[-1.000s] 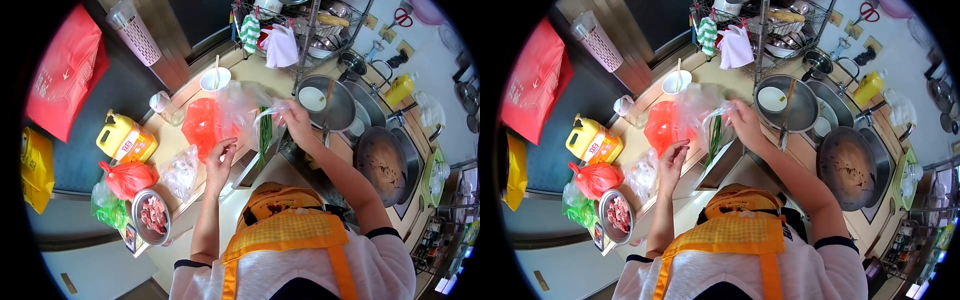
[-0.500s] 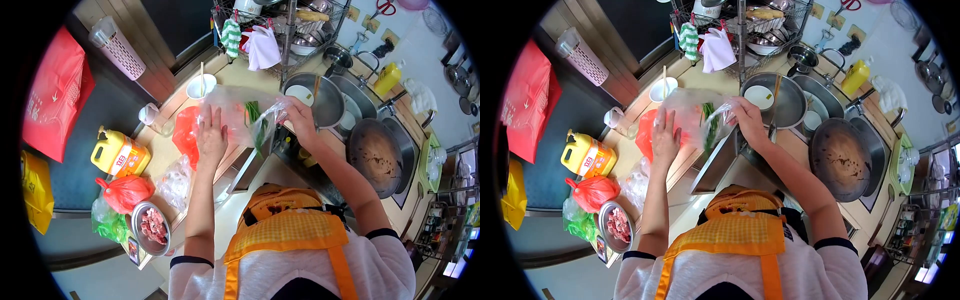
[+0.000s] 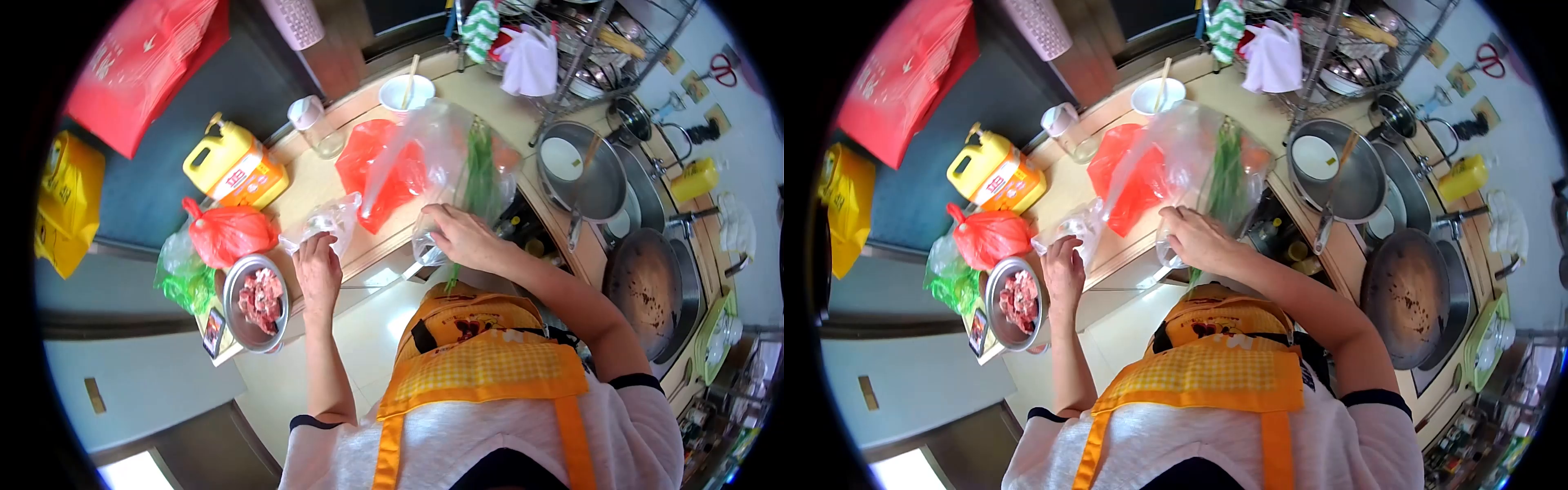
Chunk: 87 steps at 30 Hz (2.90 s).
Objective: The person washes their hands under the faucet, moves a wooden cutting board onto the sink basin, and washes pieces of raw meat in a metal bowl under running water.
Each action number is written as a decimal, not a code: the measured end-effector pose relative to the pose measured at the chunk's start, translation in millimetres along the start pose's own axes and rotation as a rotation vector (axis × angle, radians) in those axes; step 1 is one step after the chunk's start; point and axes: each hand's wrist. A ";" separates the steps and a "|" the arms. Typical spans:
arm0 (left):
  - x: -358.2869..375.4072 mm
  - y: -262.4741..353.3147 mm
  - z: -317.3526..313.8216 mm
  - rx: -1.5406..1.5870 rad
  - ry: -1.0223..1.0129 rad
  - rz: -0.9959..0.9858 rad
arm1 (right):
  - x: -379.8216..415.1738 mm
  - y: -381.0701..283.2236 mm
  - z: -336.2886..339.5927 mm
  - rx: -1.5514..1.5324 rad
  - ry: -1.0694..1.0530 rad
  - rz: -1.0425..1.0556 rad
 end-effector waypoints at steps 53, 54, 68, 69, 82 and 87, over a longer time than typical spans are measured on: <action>-4.2 -63.1 -78.0 -0.063 0.026 0.301 | 16.5 -15.2 -15.1 -0.093 -0.156 0.181; -10.5 -83.7 -89.9 0.006 0.030 0.295 | 17.4 -16.0 -12.5 -0.075 -0.163 0.171; -61.5 -132.7 -119.8 0.499 0.112 0.692 | 22.1 -6.4 -14.5 -0.085 -0.149 0.143; -54.8 -132.6 -121.5 0.458 0.154 0.587 | 21.6 -6.2 -14.3 -0.089 -0.144 0.153; 161.3 -62.6 -30.8 1.572 1.046 1.516 | 3.2 -20.2 -33.4 -0.087 -0.290 0.228; 181.5 -128.5 -13.8 1.524 1.085 1.444 | -1.0 -24.8 -41.5 -0.077 -0.347 0.273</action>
Point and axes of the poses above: each hand's wrist, its own x-axis away from the middle knuckle, its own z-axis out of the back of the hand, y = z × x, and after that the axes turned 3 degrees about y, right-handed
